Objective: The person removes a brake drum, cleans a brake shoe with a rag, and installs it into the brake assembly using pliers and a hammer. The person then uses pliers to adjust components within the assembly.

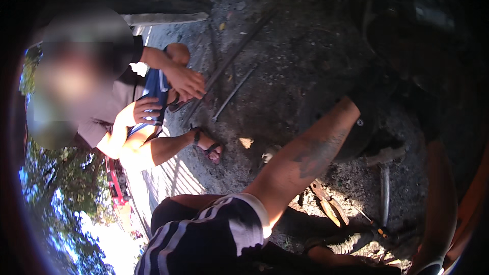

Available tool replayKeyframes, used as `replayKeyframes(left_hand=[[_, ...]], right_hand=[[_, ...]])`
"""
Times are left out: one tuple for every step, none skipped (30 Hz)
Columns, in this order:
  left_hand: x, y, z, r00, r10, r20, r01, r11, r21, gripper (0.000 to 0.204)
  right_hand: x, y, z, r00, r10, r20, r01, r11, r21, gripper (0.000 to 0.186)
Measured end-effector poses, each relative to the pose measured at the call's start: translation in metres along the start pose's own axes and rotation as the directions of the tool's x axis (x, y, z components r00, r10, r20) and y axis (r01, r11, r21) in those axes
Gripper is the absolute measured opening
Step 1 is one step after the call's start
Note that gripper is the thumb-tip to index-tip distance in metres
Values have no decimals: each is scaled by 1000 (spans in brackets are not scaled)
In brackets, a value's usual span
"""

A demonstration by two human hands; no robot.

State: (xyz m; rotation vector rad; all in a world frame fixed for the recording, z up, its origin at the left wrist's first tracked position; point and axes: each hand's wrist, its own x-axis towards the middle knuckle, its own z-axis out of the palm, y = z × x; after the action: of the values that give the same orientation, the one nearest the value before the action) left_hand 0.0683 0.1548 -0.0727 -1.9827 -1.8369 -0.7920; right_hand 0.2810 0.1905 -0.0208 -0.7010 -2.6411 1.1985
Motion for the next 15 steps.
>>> replayKeyframes(left_hand=[[-28, -21, -12, 999, -16, 44, 9, 991, 137, 25], [-2, -5, 7, 976, -138, 169, 136, 990, 22, 22], [7, -3, 13, 986, -123, 113, 116, 991, 64, 20], [-1, -5, 16, 988, -125, 95, 113, 986, 125, 20], [1, 11, 14, 976, -205, 67, 204, 979, 20, 20], [5, 26, 8, 958, -283, 33, 285, 954, -90, 20], [27, 55, -16, 907, -418, 46, 405, 838, -367, 22], [14, 46, -29, 906, -423, 7, 412, 879, -240, 23], [22, 47, -35, 918, -393, -61, 379, 910, -167, 25], [16, 30, -1, 978, -162, -133, 190, 953, 236, 26], [-14, 13, -1, 995, -81, -53, 96, 876, 473, 28], [-13, 9, 3, 999, 25, -24, -4, 778, 628, 29], [-14, 11, 7, 1000, 7, -27, 11, 797, 603, 30], [-6, 19, 7, 992, -105, -72, 124, 925, 358, 30], [5, 27, 0, 970, -218, -111, 227, 971, 79, 30]], right_hand=[[9, -9, 23, 997, -66, 46, 65, 998, 19, 29], [0, -9, 5, 999, -38, 30, 40, 996, -76, 29], [0, -10, -1, 999, -34, 30, 37, 991, -132, 29], [1, -7, 5, 998, -47, 40, 52, 990, -128, 29], [1, -2, 8, 997, -44, 56, 52, 987, -149, 28], [0, 0, 7, 997, -45, 66, 55, 985, -166, 28], [-10, 14, -3, 998, -6, 59, 19, 977, -211, 28], [-3, 7, 10, 995, -45, 87, 61, 980, -190, 28], [-1, 0, 1, 995, -60, 76, 75, 973, -220, 28], [0, -8, -5, 996, -62, 64, 76, 965, -251, 28], [1, -6, 12, 991, -97, 90, 113, 974, -194, 28], [1, -6, 8, 992, -94, 83, 110, 972, -209, 28], [2, -7, 7, 993, -96, 75, 110, 971, -214, 27], [-2, -3, 2, 995, -81, 67, 94, 968, -233, 27], [-7, 1, -1, 996, -65, 53, 76, 966, -246, 27]])
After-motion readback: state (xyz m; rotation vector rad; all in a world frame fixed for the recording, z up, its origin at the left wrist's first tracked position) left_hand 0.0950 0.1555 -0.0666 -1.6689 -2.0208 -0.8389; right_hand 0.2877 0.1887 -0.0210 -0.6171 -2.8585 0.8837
